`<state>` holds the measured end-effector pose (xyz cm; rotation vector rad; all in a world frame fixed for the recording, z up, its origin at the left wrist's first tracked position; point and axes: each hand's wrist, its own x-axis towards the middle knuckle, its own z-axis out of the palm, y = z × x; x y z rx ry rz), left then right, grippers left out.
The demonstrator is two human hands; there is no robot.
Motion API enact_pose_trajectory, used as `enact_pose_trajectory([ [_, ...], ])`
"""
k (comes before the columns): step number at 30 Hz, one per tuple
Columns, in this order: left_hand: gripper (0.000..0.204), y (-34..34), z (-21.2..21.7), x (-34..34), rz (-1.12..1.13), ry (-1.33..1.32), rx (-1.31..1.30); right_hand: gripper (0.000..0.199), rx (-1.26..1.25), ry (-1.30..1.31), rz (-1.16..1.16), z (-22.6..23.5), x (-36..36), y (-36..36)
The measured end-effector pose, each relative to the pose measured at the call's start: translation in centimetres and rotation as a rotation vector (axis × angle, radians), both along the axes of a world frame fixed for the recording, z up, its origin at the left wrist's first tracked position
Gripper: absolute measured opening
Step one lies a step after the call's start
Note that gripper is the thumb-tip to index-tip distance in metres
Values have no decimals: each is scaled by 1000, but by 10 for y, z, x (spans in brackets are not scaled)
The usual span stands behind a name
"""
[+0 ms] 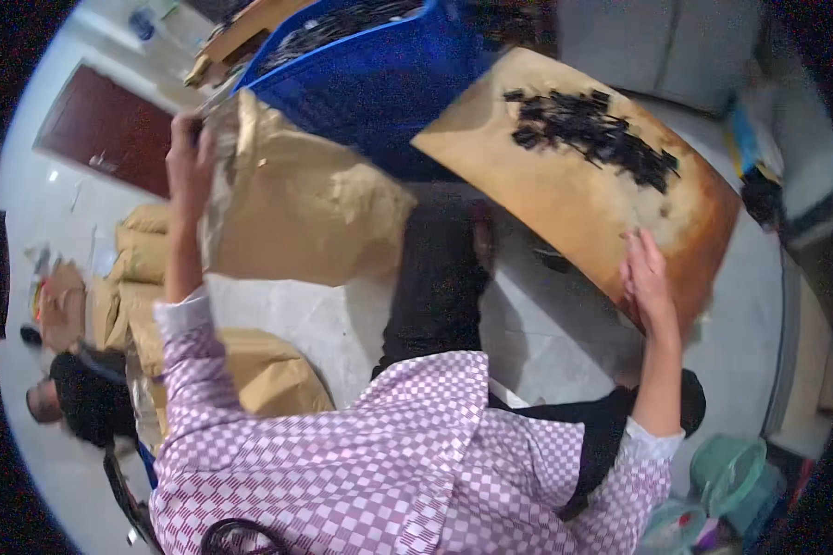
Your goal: Trimming and assembling small black plastic mechanical components using pliers.
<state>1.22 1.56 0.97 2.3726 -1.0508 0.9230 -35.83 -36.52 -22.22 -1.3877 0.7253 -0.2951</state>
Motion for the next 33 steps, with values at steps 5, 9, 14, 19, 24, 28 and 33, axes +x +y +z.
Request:
enact_pose_trajectory([
  [5, 28, 59, -17, 28, 158, -28, 470, 26, 42, -18, -22, 11, 12, -1],
  [9, 36, -72, -21, -30, -176, 60, 191, 25, -6, -16, -59, 8, 6, -12],
  [14, 33, -216, -116, -32, -662, 334, 312, 23, -184, -19, -25, 2, 9, -18],
  [19, 38, -371, -203, -34, -808, 719, 346, 21, -185, -33, -74, 9, 8, -27],
  [24, 41, -501, -237, -26, -729, 480, 347, 18, -208, -17, -157, 3, 2, -32],
  [28, 42, -538, -272, -7, -764, 669, 510, 17, -186, -14, -179, 8, 1, -38],
  [33, 42, -538, -286, -6, -1001, 528, 628, 17, -192, -32, -164, 6, 2, -39],
])
